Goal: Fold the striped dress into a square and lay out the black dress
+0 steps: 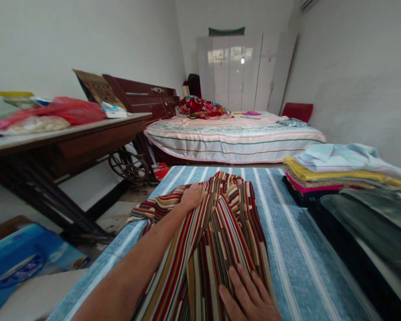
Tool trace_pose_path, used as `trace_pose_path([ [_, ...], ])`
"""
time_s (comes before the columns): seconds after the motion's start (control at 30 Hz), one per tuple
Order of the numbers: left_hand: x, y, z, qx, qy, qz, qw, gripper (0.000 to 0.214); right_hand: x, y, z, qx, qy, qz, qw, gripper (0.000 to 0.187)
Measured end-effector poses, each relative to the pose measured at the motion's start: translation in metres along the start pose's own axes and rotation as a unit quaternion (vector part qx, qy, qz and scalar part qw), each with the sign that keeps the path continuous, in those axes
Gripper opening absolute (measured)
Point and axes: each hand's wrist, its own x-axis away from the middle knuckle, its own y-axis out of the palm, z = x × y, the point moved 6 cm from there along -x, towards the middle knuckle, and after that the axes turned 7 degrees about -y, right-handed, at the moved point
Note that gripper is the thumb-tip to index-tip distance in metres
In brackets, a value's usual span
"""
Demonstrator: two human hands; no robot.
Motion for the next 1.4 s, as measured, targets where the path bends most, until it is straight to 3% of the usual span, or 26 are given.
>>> trace_pose_path([
  [0.17, 0.003, 0.017, -0.003, -0.007, -0.020, -0.031, 0.999, 0.054, 0.000, 0.000, 0.000, -0.003, -0.030, -0.056, 0.998, 0.037],
  [0.37, 0.004, 0.016, 0.004, -0.022, 0.009, -0.020, 1.000, 0.055, -0.006, -0.005, 0.001, -0.004, -0.021, -0.012, 1.000, 0.035],
  [0.47, 0.006, 0.017, 0.007, -0.028, 0.016, -0.030, 0.999, 0.056, -0.009, -0.009, 0.001, -0.001, -0.049, -0.041, 0.998, 0.038],
  [0.67, 0.006, 0.019, 0.022, -0.027, 0.036, -0.034, 0.998, 0.060, -0.008, -0.010, 0.007, -0.008, -0.041, -0.102, 0.994, 0.043],
  [0.77, 0.003, 0.026, 0.028, -0.023, 0.030, -0.063, 0.997, 0.071, -0.008, -0.009, 0.004, -0.004, -0.056, -0.053, 0.997, 0.042],
  [0.9, 0.000, 0.029, 0.029, -0.020, 0.013, -0.084, 0.996, 0.079, -0.007, -0.007, 0.003, 0.000, -0.013, -0.018, 1.000, 0.037],
  [1.07, 0.006, 0.024, 0.035, -0.022, 0.036, -0.070, 0.997, 0.072, -0.011, -0.010, 0.004, 0.022, -0.030, -0.072, 0.997, 0.037],
  [1.17, 0.008, 0.025, 0.040, -0.021, 0.050, -0.068, 0.996, 0.065, -0.018, -0.020, 0.009, 0.042, -0.090, -0.057, 0.993, 0.040],
  [1.27, 0.008, 0.024, 0.042, -0.019, 0.054, -0.073, 0.996, 0.060, -0.019, -0.020, 0.009, 0.030, -0.141, -0.081, 0.986, 0.043],
  [1.4, 0.016, 0.005, 0.036, -0.024, 0.051, -0.058, 0.997, 0.055, -0.016, -0.013, 0.011, -0.024, -0.054, -0.138, 0.989, 0.048],
])
